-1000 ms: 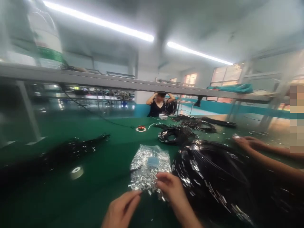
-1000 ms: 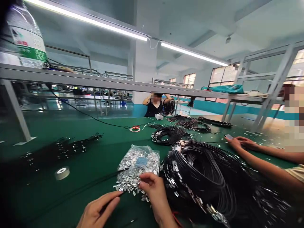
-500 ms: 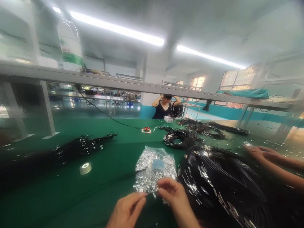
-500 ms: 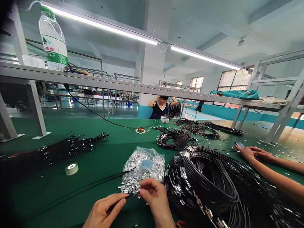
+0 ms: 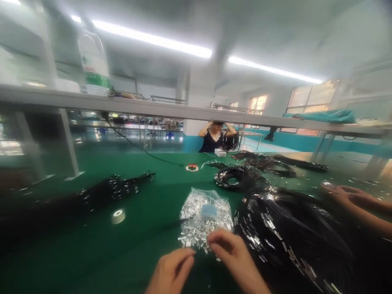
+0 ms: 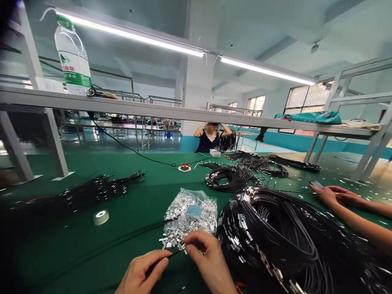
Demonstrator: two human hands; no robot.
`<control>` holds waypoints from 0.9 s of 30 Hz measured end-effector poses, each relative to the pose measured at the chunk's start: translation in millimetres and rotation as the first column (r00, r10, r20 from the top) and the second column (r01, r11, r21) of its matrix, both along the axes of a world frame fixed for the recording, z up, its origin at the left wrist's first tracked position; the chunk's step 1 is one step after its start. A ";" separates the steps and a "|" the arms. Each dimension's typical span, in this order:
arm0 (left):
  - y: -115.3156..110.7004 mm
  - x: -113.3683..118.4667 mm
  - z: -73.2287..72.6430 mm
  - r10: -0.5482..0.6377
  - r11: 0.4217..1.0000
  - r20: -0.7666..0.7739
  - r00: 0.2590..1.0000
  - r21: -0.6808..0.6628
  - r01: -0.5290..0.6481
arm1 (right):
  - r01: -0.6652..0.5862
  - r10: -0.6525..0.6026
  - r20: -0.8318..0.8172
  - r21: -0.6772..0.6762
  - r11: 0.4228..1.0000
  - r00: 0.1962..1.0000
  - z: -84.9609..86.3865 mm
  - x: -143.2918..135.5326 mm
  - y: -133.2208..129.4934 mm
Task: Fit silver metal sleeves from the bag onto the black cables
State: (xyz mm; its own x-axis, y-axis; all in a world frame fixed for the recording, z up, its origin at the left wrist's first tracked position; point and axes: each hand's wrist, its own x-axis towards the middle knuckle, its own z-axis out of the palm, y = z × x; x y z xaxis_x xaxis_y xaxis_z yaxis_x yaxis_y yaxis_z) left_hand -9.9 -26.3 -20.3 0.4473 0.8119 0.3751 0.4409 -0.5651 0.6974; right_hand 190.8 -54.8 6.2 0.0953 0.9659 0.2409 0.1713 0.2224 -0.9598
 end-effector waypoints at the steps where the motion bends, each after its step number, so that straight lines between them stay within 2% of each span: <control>1: -1.9 0.9 5.1 -0.016 1.000 0.012 1.000 -0.019 0.017 | -0.015 0.016 0.028 -0.044 0.999 0.999 -0.7 0.7 -0.9; 4: -5.5 3.4 12.8 -0.030 0.999 0.045 0.999 -0.039 0.032 | -0.012 0.017 0.033 -0.122 0.992 0.999 -4.1 5.3 -1.2; 8: -7.7 3.7 13.7 0.009 0.998 0.071 0.997 -0.059 -0.004 | 0.103 -0.107 -0.025 -0.135 0.985 0.994 -8.7 12.1 1.9; 10: -8.5 3.5 14.8 0.026 0.996 0.091 0.995 -0.082 -0.019 | 0.069 -0.083 -0.073 -0.170 0.983 0.994 -12.1 8.7 2.6; 13: -9.1 3.4 16.8 0.020 0.995 0.105 0.994 -0.103 -0.009 | -0.083 0.045 -0.177 -0.218 0.972 0.983 -19.4 -6.3 2.7; 15: -9.0 3.4 16.9 0.013 0.994 0.103 0.995 -0.109 -0.002 | -0.135 0.079 -0.242 -0.222 0.966 0.967 -23.9 -17.2 3.7; 19: -7.9 3.7 14.7 -0.022 0.994 0.089 0.996 -0.102 0.031 | -0.122 0.045 -0.329 -0.217 0.968 0.943 -26.1 -27.5 6.3; 27: -5.6 2.7 9.0 -0.047 0.997 0.089 0.995 -0.056 0.052 | -0.039 -0.054 -0.410 -0.215 0.976 0.910 -19.3 -27.5 4.8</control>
State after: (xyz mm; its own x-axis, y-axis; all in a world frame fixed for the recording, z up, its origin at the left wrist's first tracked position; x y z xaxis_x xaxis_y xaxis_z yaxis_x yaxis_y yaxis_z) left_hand -7.2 -31.9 -11.3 0.4550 0.8114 0.3670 0.3491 -0.5417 0.7647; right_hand 163.3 -50.0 -13.1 0.1479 0.9884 -0.0335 -0.2482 0.0043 -0.9687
